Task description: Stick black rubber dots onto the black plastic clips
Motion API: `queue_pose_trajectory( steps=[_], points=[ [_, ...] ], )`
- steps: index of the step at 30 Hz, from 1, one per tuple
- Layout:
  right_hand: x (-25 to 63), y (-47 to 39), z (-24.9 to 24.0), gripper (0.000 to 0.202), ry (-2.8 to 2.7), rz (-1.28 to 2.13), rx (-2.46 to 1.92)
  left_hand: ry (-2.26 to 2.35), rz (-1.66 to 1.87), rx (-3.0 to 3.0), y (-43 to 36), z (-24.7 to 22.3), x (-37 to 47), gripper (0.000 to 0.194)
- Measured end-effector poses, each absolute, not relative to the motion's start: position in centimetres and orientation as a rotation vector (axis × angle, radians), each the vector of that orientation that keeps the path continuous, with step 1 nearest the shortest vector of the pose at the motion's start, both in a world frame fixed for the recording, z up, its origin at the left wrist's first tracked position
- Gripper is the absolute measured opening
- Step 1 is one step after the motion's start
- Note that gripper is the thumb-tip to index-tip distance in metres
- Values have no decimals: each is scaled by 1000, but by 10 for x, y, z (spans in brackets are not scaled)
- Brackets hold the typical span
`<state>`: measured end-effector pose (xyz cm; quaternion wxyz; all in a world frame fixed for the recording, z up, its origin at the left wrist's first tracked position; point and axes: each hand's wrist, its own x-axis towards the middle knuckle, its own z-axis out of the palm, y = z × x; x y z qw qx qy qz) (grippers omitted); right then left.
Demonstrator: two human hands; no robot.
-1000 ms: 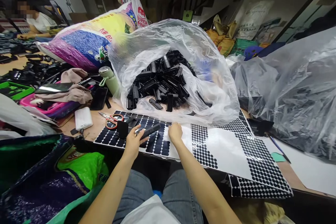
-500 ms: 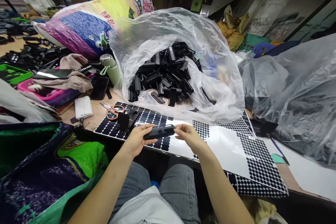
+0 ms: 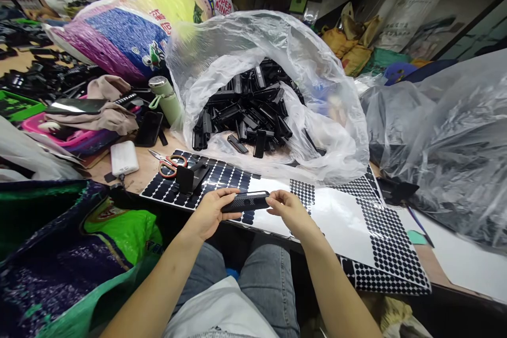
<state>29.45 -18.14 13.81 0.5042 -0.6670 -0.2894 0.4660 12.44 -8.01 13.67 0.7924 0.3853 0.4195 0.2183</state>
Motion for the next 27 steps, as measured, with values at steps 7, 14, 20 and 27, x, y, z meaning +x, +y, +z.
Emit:
queue_pose_trajectory(
  steps=[7, 14, 20, 27],
  points=[
    [292, -185, 136, 22, -767, 1030, -1712, 882, 454, 844, -83, 141, 125, 16],
    [292, -188, 130, 20, -877, 897, -1814, 871, 448, 841, -85, 142, 125, 18],
    [282, -188, 126, 20, -907, 745, -1860, 877, 444, 833, -87, 144, 128, 18],
    [347, -202, 83, 28, -690, 492, -2208, 931, 479, 823, -85, 134, 136, 15]
  ],
)
